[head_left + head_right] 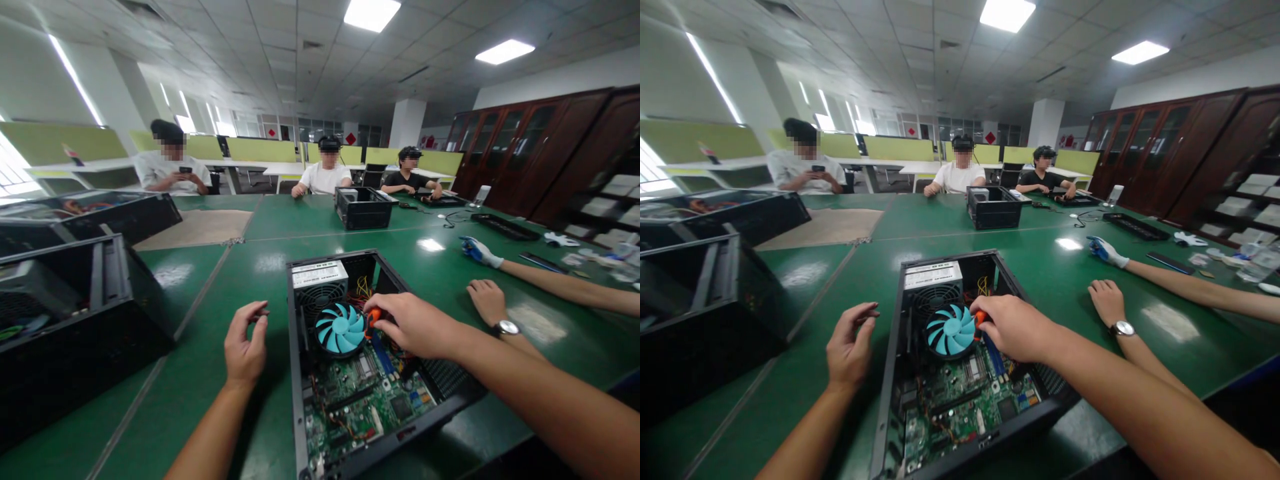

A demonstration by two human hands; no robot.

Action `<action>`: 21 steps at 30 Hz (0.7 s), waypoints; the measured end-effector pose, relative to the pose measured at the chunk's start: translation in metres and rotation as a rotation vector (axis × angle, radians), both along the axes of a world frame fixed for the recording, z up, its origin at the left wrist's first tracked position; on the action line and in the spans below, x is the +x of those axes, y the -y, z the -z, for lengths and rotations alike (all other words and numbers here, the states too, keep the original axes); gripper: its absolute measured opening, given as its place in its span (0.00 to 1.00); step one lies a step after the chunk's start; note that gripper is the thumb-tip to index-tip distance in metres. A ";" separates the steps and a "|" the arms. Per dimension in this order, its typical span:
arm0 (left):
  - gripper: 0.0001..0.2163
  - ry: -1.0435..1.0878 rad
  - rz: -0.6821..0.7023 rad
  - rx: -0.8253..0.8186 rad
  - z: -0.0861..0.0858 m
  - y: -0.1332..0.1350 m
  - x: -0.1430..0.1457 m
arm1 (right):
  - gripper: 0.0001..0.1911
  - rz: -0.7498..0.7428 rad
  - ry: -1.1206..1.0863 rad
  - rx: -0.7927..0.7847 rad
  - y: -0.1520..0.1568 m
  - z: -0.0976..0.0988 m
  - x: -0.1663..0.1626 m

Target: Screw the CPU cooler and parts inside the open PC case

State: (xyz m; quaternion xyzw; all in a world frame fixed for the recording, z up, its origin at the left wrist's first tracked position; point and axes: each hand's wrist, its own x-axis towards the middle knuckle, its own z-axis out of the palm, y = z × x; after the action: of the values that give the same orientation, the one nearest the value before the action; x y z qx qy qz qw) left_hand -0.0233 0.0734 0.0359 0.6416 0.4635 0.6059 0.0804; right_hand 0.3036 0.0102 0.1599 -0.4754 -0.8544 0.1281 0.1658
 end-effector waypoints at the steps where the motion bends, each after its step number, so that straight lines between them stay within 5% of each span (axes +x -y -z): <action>1: 0.12 0.009 -0.012 -0.012 0.005 -0.002 -0.001 | 0.12 -0.001 0.013 -0.007 0.001 0.001 0.000; 6: 0.11 0.009 0.019 -0.071 0.014 -0.009 -0.001 | 0.07 0.025 0.077 0.012 0.000 0.007 -0.002; 10: 0.10 -0.018 0.054 -0.057 0.014 -0.008 0.002 | 0.17 0.091 0.209 0.049 0.000 0.003 -0.006; 14: 0.09 -0.007 0.056 -0.059 0.014 -0.008 0.001 | 0.05 -0.050 0.147 0.026 0.010 -0.017 -0.011; 21: 0.10 0.023 0.046 -0.095 0.017 -0.010 0.000 | 0.14 -0.278 0.113 0.040 0.027 -0.027 -0.048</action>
State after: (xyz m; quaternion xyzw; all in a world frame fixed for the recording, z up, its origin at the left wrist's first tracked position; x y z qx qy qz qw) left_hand -0.0237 0.0838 0.0191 0.6406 0.4758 0.5884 0.1303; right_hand 0.2560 -0.0167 0.1869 -0.3557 -0.9223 0.1056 0.1077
